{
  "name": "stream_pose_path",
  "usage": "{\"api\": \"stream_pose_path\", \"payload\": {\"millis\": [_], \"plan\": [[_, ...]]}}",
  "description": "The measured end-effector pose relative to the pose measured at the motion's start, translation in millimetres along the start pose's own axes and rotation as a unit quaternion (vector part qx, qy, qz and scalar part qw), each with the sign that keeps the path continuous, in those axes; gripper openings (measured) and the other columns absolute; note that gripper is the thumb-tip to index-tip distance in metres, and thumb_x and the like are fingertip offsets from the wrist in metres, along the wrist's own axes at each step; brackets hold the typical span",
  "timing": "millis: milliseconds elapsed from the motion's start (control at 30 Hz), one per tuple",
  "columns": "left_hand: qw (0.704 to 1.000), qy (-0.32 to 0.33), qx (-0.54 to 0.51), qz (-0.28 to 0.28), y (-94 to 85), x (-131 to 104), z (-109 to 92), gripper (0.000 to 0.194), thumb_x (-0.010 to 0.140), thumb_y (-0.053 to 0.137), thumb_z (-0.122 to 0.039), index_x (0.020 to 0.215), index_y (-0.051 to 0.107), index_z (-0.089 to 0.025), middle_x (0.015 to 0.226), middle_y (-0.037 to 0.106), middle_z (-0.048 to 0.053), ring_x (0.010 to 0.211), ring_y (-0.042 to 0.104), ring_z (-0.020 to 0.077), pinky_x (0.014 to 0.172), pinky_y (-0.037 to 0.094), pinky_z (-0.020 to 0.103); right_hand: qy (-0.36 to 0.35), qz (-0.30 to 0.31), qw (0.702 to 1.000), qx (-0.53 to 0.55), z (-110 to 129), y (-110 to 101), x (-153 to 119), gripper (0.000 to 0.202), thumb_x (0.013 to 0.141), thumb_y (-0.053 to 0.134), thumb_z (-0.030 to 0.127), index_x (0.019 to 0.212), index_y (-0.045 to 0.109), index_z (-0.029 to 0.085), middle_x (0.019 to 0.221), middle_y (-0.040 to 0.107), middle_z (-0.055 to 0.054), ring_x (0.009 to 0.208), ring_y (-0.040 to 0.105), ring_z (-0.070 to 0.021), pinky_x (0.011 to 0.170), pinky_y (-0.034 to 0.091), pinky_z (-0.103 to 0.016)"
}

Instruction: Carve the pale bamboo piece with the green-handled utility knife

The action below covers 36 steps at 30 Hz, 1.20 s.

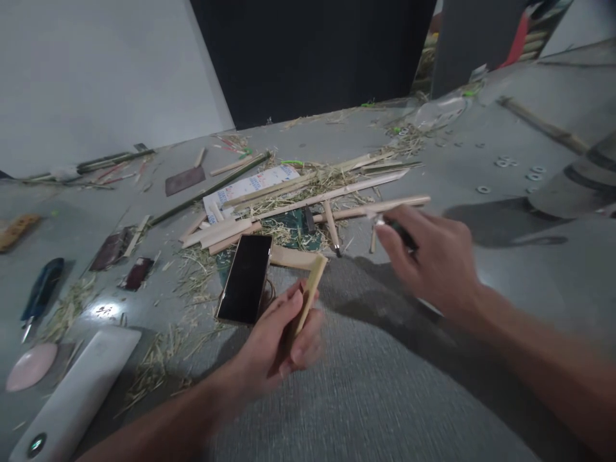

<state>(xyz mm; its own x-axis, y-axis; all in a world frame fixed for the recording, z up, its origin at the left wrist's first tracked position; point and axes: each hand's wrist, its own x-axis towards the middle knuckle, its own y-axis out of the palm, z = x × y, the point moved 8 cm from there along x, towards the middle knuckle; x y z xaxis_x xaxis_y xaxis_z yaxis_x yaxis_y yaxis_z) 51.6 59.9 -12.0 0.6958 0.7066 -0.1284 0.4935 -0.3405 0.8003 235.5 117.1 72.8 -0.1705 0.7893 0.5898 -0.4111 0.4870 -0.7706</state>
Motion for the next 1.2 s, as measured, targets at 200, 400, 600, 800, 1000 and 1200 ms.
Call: {"api": "stream_pose_path", "payload": {"millis": [200,400,600,800,1000,1200], "plan": [[1.000,-0.006,0.007,-0.030,-8.5,2,3,0.018,0.104,0.058,-0.039,0.098,0.055,-0.023,0.044,0.045,-0.013,0.028,0.018,0.0038,0.034,0.023,0.013,-0.162,0.082,0.974,0.135,73,11,-23,0.016,0.104,0.050,0.030,0.099,0.059,0.018,0.084,0.065,-0.004,0.069,0.058,-0.0150,0.061,0.040,-0.030],[0.998,-0.050,-0.009,-0.045,-7.8,0,14,0.030,0.107,0.047,-0.049,0.096,0.054,-0.022,0.039,0.043,-0.011,0.026,0.017,0.0052,0.031,0.018,0.014,-0.191,0.082,0.971,0.117,85,14,-26,0.025,0.105,0.046,0.035,0.094,0.061,0.018,0.078,0.062,-0.002,0.068,0.057,-0.0160,0.059,0.039,-0.030],[0.994,-0.108,-0.024,-0.012,6.7,-1,10,0.035,0.109,0.041,-0.051,0.093,0.052,-0.022,0.041,0.034,-0.013,0.027,0.011,0.0034,0.033,0.015,0.014,-0.206,0.064,0.975,0.048,80,12,-24,0.020,0.104,0.050,0.036,0.099,0.061,0.019,0.083,0.066,-0.002,0.071,0.058,-0.0160,0.062,0.038,-0.031],[0.991,-0.120,-0.040,-0.033,4.4,-1,7,0.036,0.110,0.039,-0.051,0.092,0.050,-0.022,0.043,0.034,-0.013,0.029,0.009,0.0039,0.034,0.017,0.015,-0.173,0.040,0.984,-0.019,66,9,-17,0.016,0.101,0.056,0.036,0.099,0.061,0.021,0.086,0.069,-0.002,0.074,0.062,-0.0175,0.062,0.036,-0.032],[0.993,-0.102,-0.024,-0.054,0.0,3,2,0.036,0.109,0.038,-0.053,0.092,0.047,-0.022,0.043,0.033,-0.014,0.030,0.008,0.0040,0.035,0.014,0.016,-0.142,0.044,0.988,-0.033,63,15,-14,0.018,0.102,0.055,0.037,0.097,0.060,0.021,0.087,0.069,-0.002,0.075,0.064,-0.0179,0.060,0.035,-0.032],[0.964,0.017,0.197,-0.180,-15.3,-5,-13,0.040,0.104,0.052,-0.054,0.083,0.047,-0.021,0.044,0.037,-0.012,0.034,0.022,0.0045,0.037,0.020,0.015,-0.091,0.029,0.994,-0.058,38,6,-3,0.019,0.104,0.052,0.037,0.102,0.064,0.022,0.090,0.073,-0.004,0.068,0.061,-0.0163,0.056,0.030,-0.031]]}}
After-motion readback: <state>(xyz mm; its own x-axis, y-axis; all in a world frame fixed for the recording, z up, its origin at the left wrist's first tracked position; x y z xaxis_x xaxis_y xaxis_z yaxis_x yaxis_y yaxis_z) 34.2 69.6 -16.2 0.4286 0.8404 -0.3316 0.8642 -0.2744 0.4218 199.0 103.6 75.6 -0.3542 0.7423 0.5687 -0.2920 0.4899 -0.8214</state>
